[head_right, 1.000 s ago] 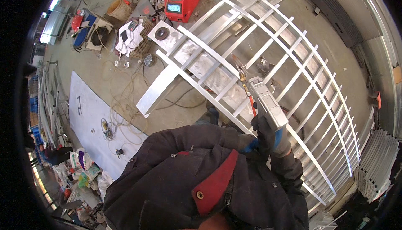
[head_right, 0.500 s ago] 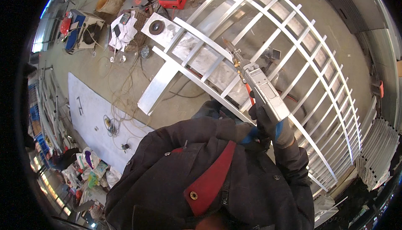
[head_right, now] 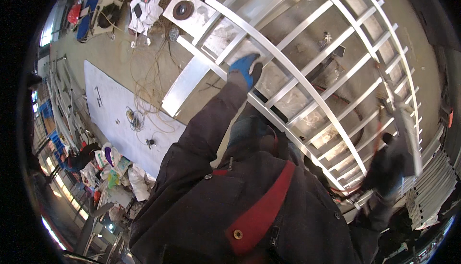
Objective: The person welds a metal frame using a handheld welding torch. They hold the frame with one hand and guide the torch along the joints with the other, creating bright sparks. The person repositions the frame and continues welding different sections.
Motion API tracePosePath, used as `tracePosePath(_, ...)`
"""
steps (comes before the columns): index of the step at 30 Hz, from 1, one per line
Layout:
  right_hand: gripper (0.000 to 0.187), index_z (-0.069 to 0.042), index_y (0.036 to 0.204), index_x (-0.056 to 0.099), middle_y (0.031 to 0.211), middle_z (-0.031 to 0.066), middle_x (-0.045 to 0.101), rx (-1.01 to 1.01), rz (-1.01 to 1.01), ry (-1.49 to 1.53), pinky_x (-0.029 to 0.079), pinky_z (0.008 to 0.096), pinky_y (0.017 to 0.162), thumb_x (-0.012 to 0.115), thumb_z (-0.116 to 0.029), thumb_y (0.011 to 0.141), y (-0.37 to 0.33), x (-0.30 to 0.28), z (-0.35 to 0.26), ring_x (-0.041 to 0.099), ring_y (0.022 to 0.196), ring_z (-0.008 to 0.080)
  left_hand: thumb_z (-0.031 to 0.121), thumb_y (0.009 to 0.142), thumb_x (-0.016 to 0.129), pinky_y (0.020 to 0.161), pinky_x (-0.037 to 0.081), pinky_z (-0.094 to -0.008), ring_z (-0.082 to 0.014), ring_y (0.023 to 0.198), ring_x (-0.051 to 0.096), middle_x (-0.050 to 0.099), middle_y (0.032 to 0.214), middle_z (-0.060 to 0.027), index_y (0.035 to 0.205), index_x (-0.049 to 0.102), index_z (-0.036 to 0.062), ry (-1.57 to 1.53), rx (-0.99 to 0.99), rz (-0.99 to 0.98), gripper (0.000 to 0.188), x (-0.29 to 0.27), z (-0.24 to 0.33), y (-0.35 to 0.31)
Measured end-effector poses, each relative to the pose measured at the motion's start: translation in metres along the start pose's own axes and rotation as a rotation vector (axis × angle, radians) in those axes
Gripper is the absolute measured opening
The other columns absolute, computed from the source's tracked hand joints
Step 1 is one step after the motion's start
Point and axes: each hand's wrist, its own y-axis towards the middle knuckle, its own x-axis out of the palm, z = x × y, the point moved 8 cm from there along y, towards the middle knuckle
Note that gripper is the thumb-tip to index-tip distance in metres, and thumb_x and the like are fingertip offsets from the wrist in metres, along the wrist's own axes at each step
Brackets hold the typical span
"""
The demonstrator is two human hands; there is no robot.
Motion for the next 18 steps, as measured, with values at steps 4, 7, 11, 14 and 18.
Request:
tracePosePath(4, 0.054, 0.0, 0.137, 0.056, 0.107, 0.0103, 0.067, 0.053, 0.175, -0.245, 0.055, 0.0275, 0.071, 0.062, -0.042, 0.104, 0.001, -0.044, -0.029, 0.066, 0.085, 0.0162, 0.033, 0.094, 0.063, 0.118, 0.031, -0.0572, -0.0409, 0.139, 0.047, 0.055, 0.147, -0.0188, 0.139, 0.059, 0.0097, 0.301, 0.011, 0.126, 0.051, 0.01, -0.031, 0.042)
tracePosePath(7, 0.053, 0.0, 0.136, 0.056, 0.105, 0.0102, 0.067, 0.073, 0.277, -0.302, 0.054, 0.0274, 0.07, 0.061, -0.042, 0.105, 0.01, -0.055, -0.043, 0.066, 0.083, 0.0161, 0.038, 0.094, 0.061, 0.122, 0.023, -0.0594, -0.0406, 0.148, 0.037, 0.043, 0.158, -0.018, 0.149, 0.049, 0.0074, 0.399, -0.117, 0.052, 0.064, 0.02, -0.058, 0.048)
tracePosePath(11, 0.051, 0.0, 0.135, 0.057, 0.103, 0.0099, 0.067, 0.107, 0.346, -0.361, 0.054, 0.0273, 0.069, 0.061, -0.041, 0.105, 0.029, -0.054, -0.056, 0.065, 0.082, 0.0159, 0.034, 0.094, 0.062, 0.122, 0.024, -0.0599, -0.0423, 0.147, 0.038, 0.045, 0.154, -0.0214, 0.144, 0.051, 0.0042, 0.346, -0.086, 0.052, 0.058, 0.008, -0.074, 0.024)
tracePosePath(14, 0.05, 0.0, 0.134, 0.058, 0.101, 0.0098, 0.067, 0.131, 0.369, -0.408, 0.054, 0.0272, 0.069, 0.06, -0.041, 0.105, 0.045, -0.048, -0.067, 0.065, 0.08, 0.0158, 0.033, 0.094, 0.064, 0.121, 0.024, -0.0627, -0.0425, 0.146, 0.039, 0.047, 0.151, -0.0225, 0.143, 0.051, 0.0038, 0.407, -0.172, -0.023, 0.059, -0.008, -0.085, -0.017)
tracePosePath(18, 0.049, 0.0, 0.133, 0.059, 0.098, 0.0095, 0.067, 0.162, 0.373, -0.456, 0.053, 0.0271, 0.067, 0.059, -0.04, 0.106, 0.064, -0.037, -0.078, 0.065, 0.078, 0.0156, 0.034, 0.093, 0.067, 0.12, 0.023, -0.0639, -0.0387, 0.146, 0.04, 0.047, 0.154, -0.0187, 0.144, 0.053, 0.004, 0.467, -0.172, -0.151, 0.06, -0.025, -0.087, -0.072)
